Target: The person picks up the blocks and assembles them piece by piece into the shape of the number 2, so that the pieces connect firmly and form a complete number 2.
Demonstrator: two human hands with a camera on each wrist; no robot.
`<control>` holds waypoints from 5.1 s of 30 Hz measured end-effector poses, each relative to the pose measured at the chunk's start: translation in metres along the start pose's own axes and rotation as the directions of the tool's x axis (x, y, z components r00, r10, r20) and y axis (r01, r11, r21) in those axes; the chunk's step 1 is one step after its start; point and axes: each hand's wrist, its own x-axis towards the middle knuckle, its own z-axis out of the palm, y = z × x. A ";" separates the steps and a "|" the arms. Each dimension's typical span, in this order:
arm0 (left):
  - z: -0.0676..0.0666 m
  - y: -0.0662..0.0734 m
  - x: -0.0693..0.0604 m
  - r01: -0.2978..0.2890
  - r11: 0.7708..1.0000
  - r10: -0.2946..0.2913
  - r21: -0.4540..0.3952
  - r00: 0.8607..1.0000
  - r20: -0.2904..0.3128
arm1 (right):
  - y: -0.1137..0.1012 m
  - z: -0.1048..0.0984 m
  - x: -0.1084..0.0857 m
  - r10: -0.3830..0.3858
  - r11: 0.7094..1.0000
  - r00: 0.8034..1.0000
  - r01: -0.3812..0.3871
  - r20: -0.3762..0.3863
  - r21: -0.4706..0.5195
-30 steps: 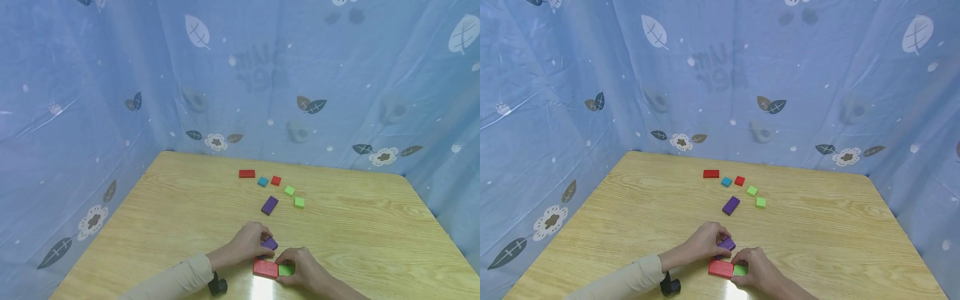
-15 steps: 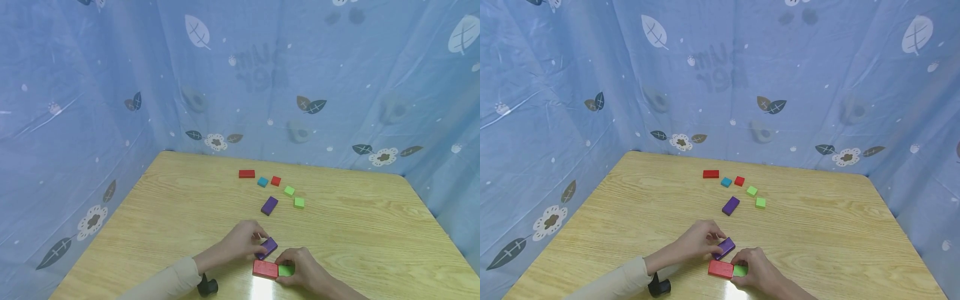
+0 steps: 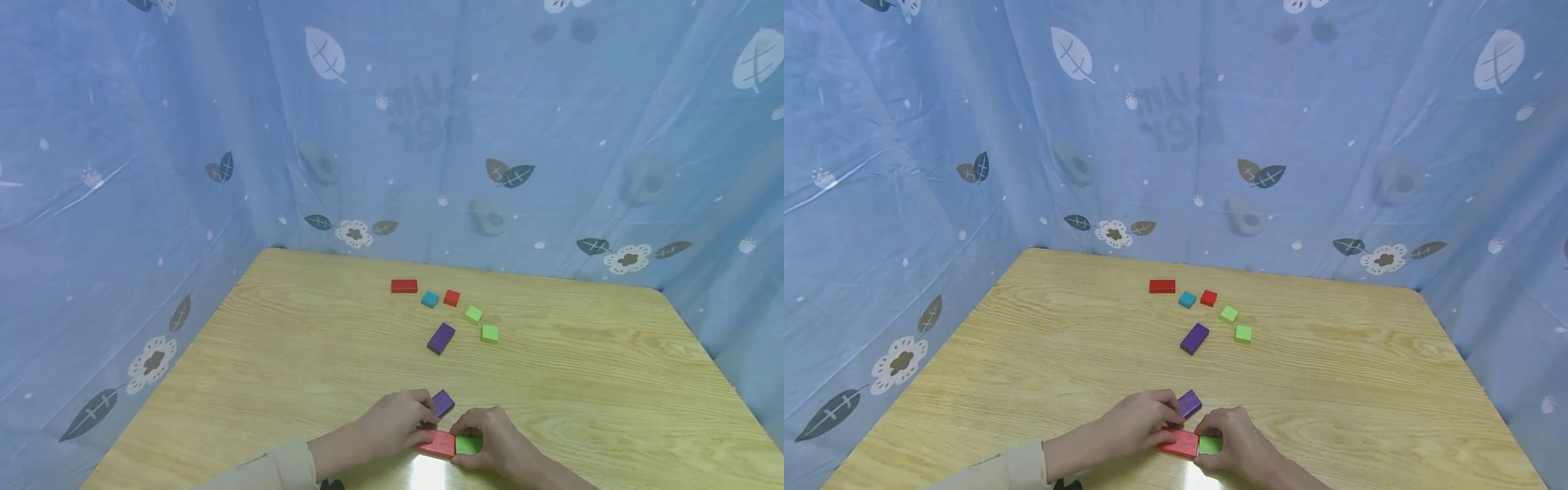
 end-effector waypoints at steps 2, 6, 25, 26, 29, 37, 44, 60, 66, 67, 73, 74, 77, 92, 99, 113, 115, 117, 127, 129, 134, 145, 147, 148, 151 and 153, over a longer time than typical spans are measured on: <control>0.000 0.000 0.000 0.003 1.000 -0.003 0.001 1.000 -0.015 | -0.001 0.000 0.001 0.011 1.000 1.000 -0.011 0.007 -0.007; -0.001 0.000 0.000 0.017 1.000 -0.016 0.008 0.999 -0.031 | -0.002 -0.001 0.003 0.033 0.999 0.999 -0.033 0.021 -0.015; -0.005 -0.006 0.005 0.065 0.997 -0.066 -0.030 0.997 -0.034 | 0.001 -0.008 0.010 -0.199 0.980 0.978 0.199 -0.059 0.005; -0.004 -0.006 0.005 0.065 0.997 -0.066 -0.032 0.997 -0.031 | 0.001 -0.014 0.011 -0.208 0.977 0.977 0.210 -0.048 0.040; -0.004 -0.006 0.005 0.071 0.997 -0.072 -0.033 0.997 -0.026 | 0.005 -0.036 0.015 -0.212 0.952 0.977 0.204 0.008 0.229; 0.000 -0.004 0.006 0.075 0.997 -0.075 -0.030 0.997 -0.001 | 0.032 -0.085 0.023 -0.009 0.781 0.992 -0.072 0.128 0.621; 0.001 -0.002 0.008 0.084 0.995 -0.083 -0.051 0.996 0.010 | 0.065 -0.098 0.039 0.080 0.815 0.997 -0.061 -0.007 0.576; -0.001 -0.006 0.006 0.089 0.995 -0.089 -0.052 0.996 -0.008 | 0.104 -0.105 0.113 0.200 0.830 0.979 -0.150 -0.035 0.538; 0.000 -0.008 0.005 0.069 0.996 -0.071 -0.059 0.997 -0.029 | 0.109 -0.105 0.129 0.154 0.829 0.985 -0.172 0.080 0.532; -0.001 -0.008 0.005 0.066 0.996 -0.068 -0.060 0.997 -0.032 | 0.110 -0.105 0.131 0.133 0.833 0.986 -0.166 0.101 0.527; 0.001 -0.008 0.006 0.070 0.996 -0.071 -0.064 0.997 -0.023 | 0.111 -0.101 0.138 0.041 0.860 0.975 -0.147 0.220 0.488; 0.001 -0.008 0.006 0.073 0.995 -0.075 -0.068 0.997 -0.019 | 0.110 -0.100 0.138 0.045 0.868 0.970 -0.155 0.237 0.471; 0.001 -0.008 0.006 0.085 0.993 -0.086 -0.082 0.996 -0.009 | 0.107 -0.095 0.141 0.048 0.900 0.959 -0.163 0.278 0.404; 0.002 -0.011 0.008 0.058 0.994 -0.059 -0.093 0.998 -0.010 | 0.101 -0.082 0.149 0.003 0.999 0.967 -0.015 0.254 0.043; 0.000 -0.008 0.010 0.055 0.994 -0.056 -0.090 0.998 -0.002 | 0.098 -0.085 0.147 -0.024 1.000 0.978 0.026 0.209 -0.009; -0.001 -0.006 0.008 0.090 0.991 -0.090 -0.103 0.996 0.011 | 0.092 -0.098 0.122 0.002 0.997 0.986 -0.015 0.166 0.073; -0.001 -0.006 0.008 0.094 0.991 -0.094 -0.100 0.996 0.012 | 0.091 -0.099 0.118 0.016 0.994 0.985 -0.034 0.169 0.101; -0.001 -0.006 0.008 0.098 0.990 -0.097 -0.097 0.995 0.012 | 0.090 -0.099 0.114 0.008 0.993 0.986 -0.027 0.169 0.111; -0.001 -0.007 0.008 0.102 0.991 -0.101 -0.089 0.995 0.013 | 0.082 -0.096 0.099 -0.002 0.982 0.982 -0.033 0.190 0.183; -0.001 -0.007 0.008 0.101 0.991 -0.100 -0.092 0.995 0.011 | 0.081 -0.095 0.096 -0.009 0.984 0.982 -0.025 0.189 0.174; -0.002 -0.006 0.007 0.097 0.990 -0.096 -0.102 0.995 0.013 | 0.077 -0.093 0.089 -0.028 0.983 0.983 -0.005 0.181 0.184; -0.002 -0.006 0.007 0.086 0.993 -0.086 -0.083 0.996 -0.001 | 0.071 -0.088 0.071 -0.062 0.974 0.975 0.014 0.212 0.224; -0.002 -0.006 0.007 0.082 0.993 -0.083 -0.087 0.997 -0.007 | 0.072 -0.087 0.067 -0.093 0.976 0.973 0.047 0.211 0.212; -0.001 -0.007 0.007 0.080 0.993 -0.081 -0.088 0.997 -0.009 | 0.073 -0.086 0.065 -0.108 0.978 0.972 0.067 0.210 0.196; -0.001 -0.007 0.007 0.071 0.994 -0.073 -0.087 0.997 -0.018 | 0.076 -0.084 0.060 -0.133 0.984 0.970 0.104 0.205 0.143; -0.001 -0.007 0.007 0.060 0.995 -0.063 -0.076 0.998 -0.026 | 0.077 -0.083 0.057 -0.141 0.987 0.970 0.122 0.197 0.106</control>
